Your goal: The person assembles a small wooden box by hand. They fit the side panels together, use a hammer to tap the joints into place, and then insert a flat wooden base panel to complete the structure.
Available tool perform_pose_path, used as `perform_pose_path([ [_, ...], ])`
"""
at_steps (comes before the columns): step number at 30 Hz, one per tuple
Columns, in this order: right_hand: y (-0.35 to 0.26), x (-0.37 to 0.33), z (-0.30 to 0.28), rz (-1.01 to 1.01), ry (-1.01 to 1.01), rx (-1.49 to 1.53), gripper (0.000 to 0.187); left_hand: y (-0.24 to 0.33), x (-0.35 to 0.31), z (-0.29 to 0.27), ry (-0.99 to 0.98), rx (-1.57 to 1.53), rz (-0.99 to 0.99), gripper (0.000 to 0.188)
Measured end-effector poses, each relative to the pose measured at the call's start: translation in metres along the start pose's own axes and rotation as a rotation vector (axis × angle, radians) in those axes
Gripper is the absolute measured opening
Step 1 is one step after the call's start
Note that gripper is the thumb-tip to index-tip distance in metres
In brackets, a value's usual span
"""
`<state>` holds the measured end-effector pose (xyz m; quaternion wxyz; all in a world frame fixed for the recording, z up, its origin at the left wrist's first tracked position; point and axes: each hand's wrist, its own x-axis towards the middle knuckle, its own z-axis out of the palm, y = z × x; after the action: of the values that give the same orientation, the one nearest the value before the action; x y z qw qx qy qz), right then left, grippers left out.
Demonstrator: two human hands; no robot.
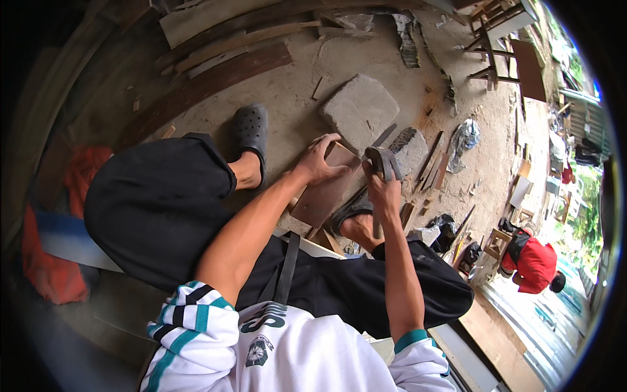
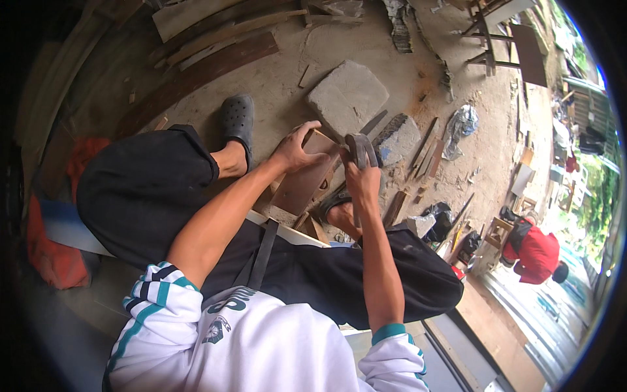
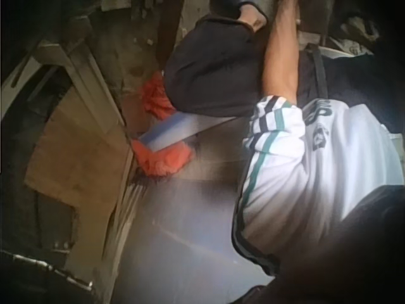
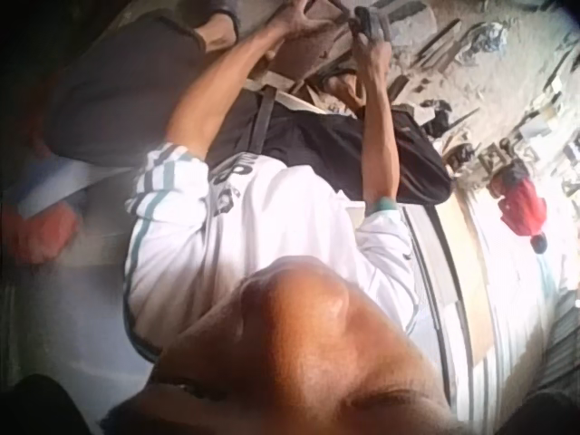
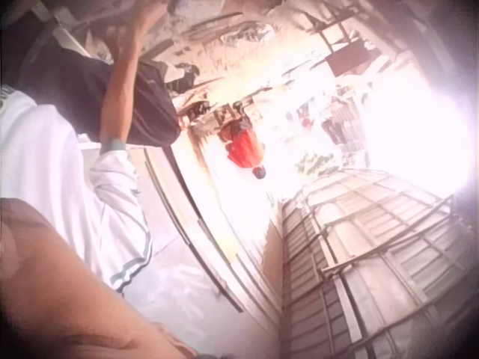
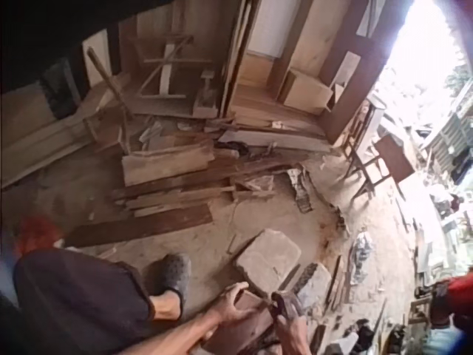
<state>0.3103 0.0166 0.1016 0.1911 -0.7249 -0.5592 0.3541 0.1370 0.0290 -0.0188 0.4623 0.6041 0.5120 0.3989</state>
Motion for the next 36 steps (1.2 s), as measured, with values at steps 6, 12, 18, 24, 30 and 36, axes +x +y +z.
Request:
perform_pose_path([
  [6, 0.083, -0.054, 0.030, 0.401, 0.050, 0.694, 0.031, 0.013, 0.013, 0.001, 0.130, -0.499, -0.804, 0.093],
  [12, 0.046, -0.070, 0.064, 0.377, -0.022, 0.836, 0.022, 0.024, 0.037, 0.000, 0.054, -0.398, -1.005, 0.090],
  [18, 0.040, -0.073, 0.049, 0.386, -0.048, 0.917, 0.025, 0.053, 0.035, -0.010, -0.019, -0.598, -1.017, 0.064],
  [24, 0.036, -0.064, 0.046, 0.444, -0.134, 1.056, 0.040, 0.128, 0.015, -0.050, -0.033, -0.951, -1.004, 0.078],
  [30, 0.023, -0.043, 0.045, 0.333, -0.169, 1.129, 0.042, 0.132, -0.005, -0.070, 0.094, -0.944, -0.776, 0.064],
  [36, 0.043, -0.023, 0.044, 0.307, -0.146, 0.884, 0.024, 0.106, -0.031, -0.098, 0.389, -0.913, -0.675, 0.046],
])
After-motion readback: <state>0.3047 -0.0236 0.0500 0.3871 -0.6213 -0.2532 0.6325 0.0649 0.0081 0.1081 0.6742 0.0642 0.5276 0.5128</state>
